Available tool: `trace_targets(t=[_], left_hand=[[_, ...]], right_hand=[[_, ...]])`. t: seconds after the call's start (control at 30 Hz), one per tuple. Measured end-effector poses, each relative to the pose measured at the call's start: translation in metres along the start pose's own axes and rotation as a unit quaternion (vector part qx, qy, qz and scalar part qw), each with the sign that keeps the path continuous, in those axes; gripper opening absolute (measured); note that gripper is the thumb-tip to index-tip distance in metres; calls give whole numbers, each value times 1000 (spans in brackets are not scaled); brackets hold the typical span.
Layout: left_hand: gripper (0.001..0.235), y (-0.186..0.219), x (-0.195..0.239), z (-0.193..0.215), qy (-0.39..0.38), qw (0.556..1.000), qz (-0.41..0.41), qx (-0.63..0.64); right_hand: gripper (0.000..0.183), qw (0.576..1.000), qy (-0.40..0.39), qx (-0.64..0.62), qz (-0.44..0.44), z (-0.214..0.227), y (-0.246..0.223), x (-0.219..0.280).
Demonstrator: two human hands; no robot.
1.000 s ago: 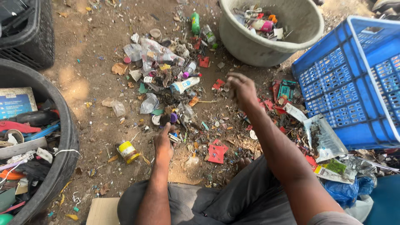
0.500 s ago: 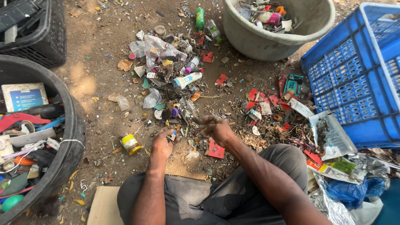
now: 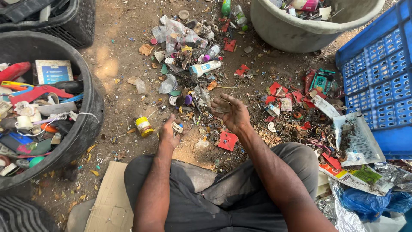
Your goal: The person sits on a cardboard sheet and sorts through a pile of mixed waste on the ground. They pick up various items such as plastic pieces, bottle caps, and small containers, inspect them, and place selected items into nearby bins or baskets.
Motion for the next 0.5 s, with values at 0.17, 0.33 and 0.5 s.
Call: trace_targets(t=[0.17,0.33,0.5], left_hand=[[32,1,5,6,15,1000,-6,-22],[44,10,40,-21,34,999,4,-6],[54,11,60,-73,-63,997,-16,36]], right_hand=[[36,940,158,269,-138,70,30,9],[34,896,174,372,-172,68,23,27],[55,906,202,268,-257,34,86,56]])
Point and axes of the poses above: each hand's wrist, its own x-axis away from the middle knuckle, its own z-axis out of the back of the hand, y = z × x, the point moved 10 cm from there along -x, towards the middle knuckle, and after that the axes turned 10 degrees about -y, right-handed, at the moved point
